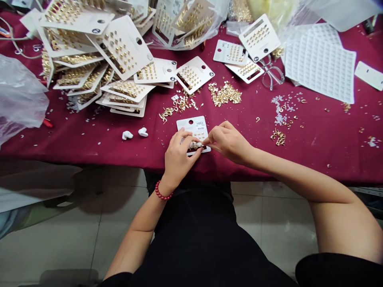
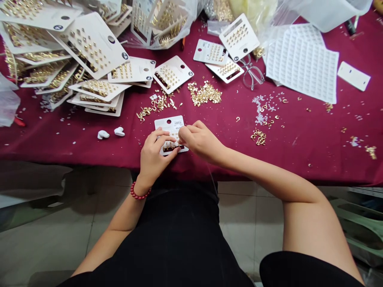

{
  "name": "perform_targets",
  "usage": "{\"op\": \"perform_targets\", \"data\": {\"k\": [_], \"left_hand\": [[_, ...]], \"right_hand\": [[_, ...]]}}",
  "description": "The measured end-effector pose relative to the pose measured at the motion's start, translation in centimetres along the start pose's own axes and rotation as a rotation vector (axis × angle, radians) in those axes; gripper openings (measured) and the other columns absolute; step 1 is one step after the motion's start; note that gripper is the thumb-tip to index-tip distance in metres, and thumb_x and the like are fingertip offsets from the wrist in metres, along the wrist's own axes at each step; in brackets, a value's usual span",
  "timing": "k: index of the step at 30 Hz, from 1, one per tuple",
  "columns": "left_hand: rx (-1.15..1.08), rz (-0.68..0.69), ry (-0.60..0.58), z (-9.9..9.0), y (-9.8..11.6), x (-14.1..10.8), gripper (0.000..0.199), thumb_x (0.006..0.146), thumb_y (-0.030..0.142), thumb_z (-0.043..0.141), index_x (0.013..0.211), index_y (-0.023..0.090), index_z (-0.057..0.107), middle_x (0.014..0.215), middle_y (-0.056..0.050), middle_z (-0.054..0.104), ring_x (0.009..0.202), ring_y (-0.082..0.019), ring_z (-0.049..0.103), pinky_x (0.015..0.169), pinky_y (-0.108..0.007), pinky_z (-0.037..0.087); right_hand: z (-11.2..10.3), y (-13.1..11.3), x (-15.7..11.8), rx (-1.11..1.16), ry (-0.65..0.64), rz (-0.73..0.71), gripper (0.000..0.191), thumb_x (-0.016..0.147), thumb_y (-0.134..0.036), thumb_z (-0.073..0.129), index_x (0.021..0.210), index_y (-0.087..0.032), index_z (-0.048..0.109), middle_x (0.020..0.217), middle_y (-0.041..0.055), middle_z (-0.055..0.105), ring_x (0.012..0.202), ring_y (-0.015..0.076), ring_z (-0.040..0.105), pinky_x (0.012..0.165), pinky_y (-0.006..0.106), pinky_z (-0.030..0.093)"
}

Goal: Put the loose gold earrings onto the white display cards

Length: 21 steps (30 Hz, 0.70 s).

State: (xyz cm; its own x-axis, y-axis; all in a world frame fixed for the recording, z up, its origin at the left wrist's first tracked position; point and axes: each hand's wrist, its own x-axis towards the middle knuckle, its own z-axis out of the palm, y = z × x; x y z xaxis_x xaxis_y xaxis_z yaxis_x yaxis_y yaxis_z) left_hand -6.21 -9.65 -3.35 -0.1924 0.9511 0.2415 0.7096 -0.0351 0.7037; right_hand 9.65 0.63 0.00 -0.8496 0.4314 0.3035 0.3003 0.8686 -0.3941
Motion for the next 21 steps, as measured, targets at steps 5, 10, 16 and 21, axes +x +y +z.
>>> {"op": "perform_targets", "data": {"k": [5,10,16,21], "left_hand": [[-0.014,-0.007,-0.006,0.0,0.0,0.0,0.016,0.08,0.023,0.072,0.095,0.022,0.066,0.113,-0.005,0.064,0.126,-0.027,0.054,0.105,-0.042,0.046],[-0.014,-0.009,-0.015,0.0,-0.1,0.0,0.016,0.08,0.025,0.072,0.095,0.023,0.065,0.114,-0.005,0.064,0.127,-0.026,0.053,0.106,-0.042,0.046],[-0.006,0.0,-0.007,0.0,-0.1,0.0,0.016,0.079,0.024,0.073,0.094,0.023,0.066,0.112,-0.004,0.064,0.125,-0.026,0.054,0.105,-0.041,0.046],[-0.015,-0.001,-0.014,0.0,-0.1,0.1,0.016,0.08,0.025,0.072,0.094,0.023,0.065,0.112,-0.004,0.065,0.125,-0.026,0.054,0.106,-0.041,0.046]], "right_hand": [[-0.1,-0.1,0.6,-0.109,-0.076,-0.08,0.023,0.1,-0.023,0.037,0.077,-0.021,0.04,0.068,-0.0003,0.058,0.06,0.0121,0.043,0.068,0.029,0.033],[-0.4,-0.2,1.0,-0.162,-0.121,-0.071,0.024,0.1,-0.021,0.032,0.078,-0.021,0.039,0.067,-0.0001,0.055,0.061,0.0121,0.043,0.069,0.027,0.033],[-0.5,-0.2,1.0,-0.151,-0.129,-0.111,0.021,0.099,-0.017,0.031,0.08,-0.021,0.038,0.068,-0.0006,0.054,0.06,0.012,0.04,0.068,0.027,0.032],[-0.7,-0.3,1.2,-0.282,-0.165,-0.199,0.014,0.098,-0.014,0.032,0.088,-0.019,0.041,0.071,-0.0001,0.053,0.061,0.0126,0.038,0.068,0.029,0.03]]}}
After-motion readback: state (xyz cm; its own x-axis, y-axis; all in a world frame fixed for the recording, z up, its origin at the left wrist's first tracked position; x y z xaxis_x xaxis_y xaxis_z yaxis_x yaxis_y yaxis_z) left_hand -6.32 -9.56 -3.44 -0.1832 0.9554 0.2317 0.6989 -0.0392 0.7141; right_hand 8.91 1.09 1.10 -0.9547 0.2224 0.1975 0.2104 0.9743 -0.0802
